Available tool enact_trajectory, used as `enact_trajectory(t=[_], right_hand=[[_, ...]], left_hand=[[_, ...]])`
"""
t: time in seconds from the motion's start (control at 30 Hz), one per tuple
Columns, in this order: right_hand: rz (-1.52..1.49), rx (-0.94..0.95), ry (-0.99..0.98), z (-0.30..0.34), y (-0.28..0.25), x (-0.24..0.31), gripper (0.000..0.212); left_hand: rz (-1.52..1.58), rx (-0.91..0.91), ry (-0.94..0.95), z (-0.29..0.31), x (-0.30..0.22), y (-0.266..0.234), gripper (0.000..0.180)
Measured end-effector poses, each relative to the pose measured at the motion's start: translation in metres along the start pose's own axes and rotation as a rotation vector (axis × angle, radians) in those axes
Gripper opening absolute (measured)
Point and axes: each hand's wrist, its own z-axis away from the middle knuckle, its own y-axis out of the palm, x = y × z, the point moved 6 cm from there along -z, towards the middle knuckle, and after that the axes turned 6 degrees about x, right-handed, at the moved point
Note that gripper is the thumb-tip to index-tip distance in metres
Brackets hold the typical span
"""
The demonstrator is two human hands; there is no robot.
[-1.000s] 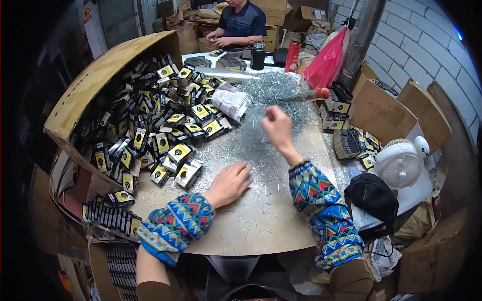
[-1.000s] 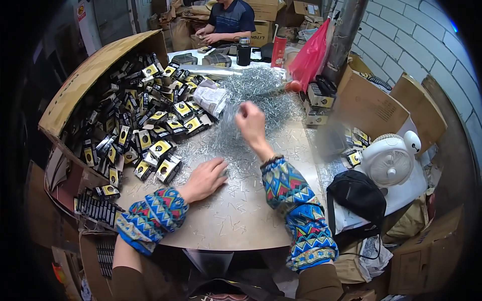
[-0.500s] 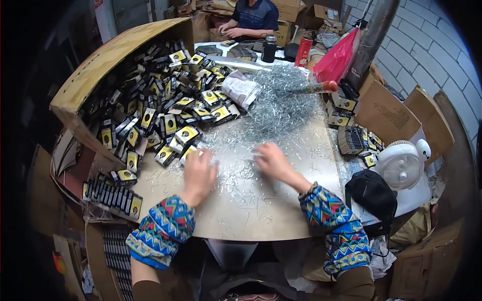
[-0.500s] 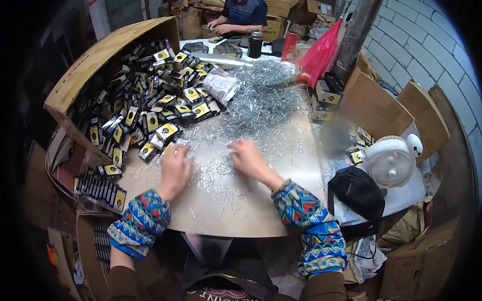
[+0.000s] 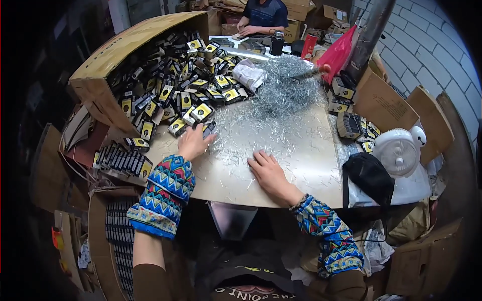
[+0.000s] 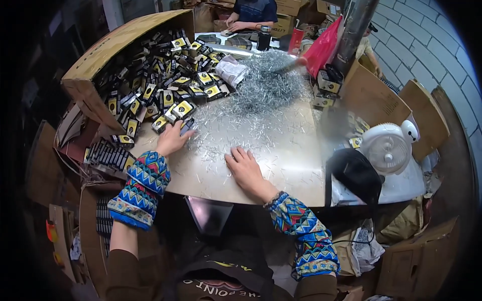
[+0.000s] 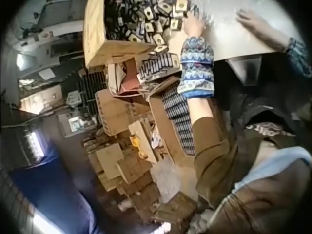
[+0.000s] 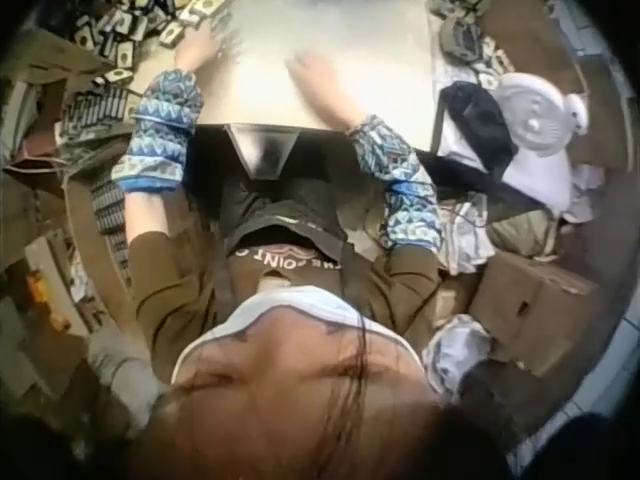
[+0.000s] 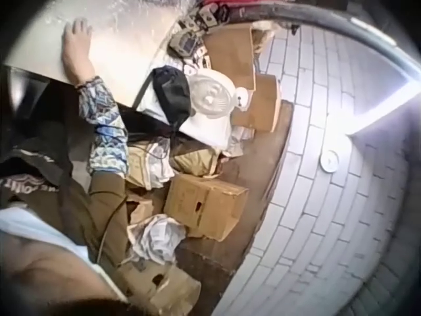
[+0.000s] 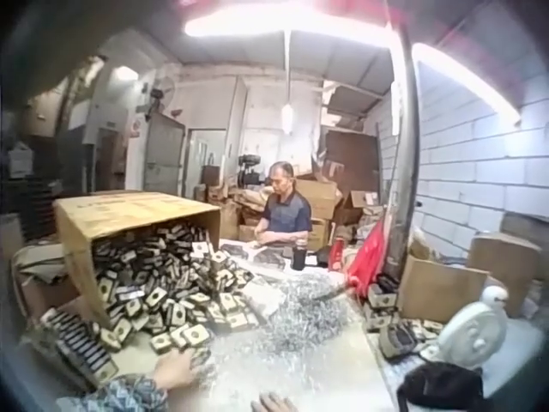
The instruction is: Packaging small items into yellow and black boxes and organizing those boxes into large cardboard trays.
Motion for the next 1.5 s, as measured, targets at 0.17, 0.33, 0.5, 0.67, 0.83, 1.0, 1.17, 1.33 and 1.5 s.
enact_trajectory(t=[0.17, 0.33, 0.5, 0.67, 0.83, 1.0, 1.17, 1.33, 1.5], right_hand=[[-0.081, 0.125, -0.065, 0.021, 0.007, 0.023, 0.043], [0.031, 0.028, 0.104, 0.019, 0.006, 0.004, 0.044], [0.054, -0.261, 0.307, 0.042, -0.029, -0.014, 0.041], [-0.848, -0.114, 0.349, 0.043, -0.043, 0.084, 0.036], [-0.956, 0.024, 0.371, 0.087, 0.010, 0.134, 0.020], [-1.000, 0.385, 0.402, 0.161, 0.099, 0.182, 0.030], [-1.675, 0.412, 1.236, 0.207, 0.164, 0.171, 0.029], [-1.811, 0.196, 1.237, 0.214, 0.143, 0.145, 0.020], [-0.522, -0.211, 0.277, 0.181, 0.009, 0.089, 0.028]], left_hand=[[0.833, 0.160, -0.181, 0.024, 0.013, 0.002, 0.043], [1.510, 0.272, -0.216, 0.063, 0.017, 0.033, 0.026], [1.557, 0.185, -0.114, 0.130, 0.001, 0.027, 0.030], [1.718, 0.196, 0.088, 0.189, -0.032, 0.058, 0.029], [1.492, 0.254, -0.046, 0.249, -0.004, 0.104, 0.019], [1.585, 0.456, -0.743, 0.344, 0.044, 0.186, 0.023], [1.715, 0.543, -0.584, 0.329, 0.062, 0.248, 0.021], [1.626, 0.563, -0.374, 0.297, 0.049, 0.231, 0.024], [1.702, 0.710, -0.361, 0.300, 0.038, 0.226, 0.031]])
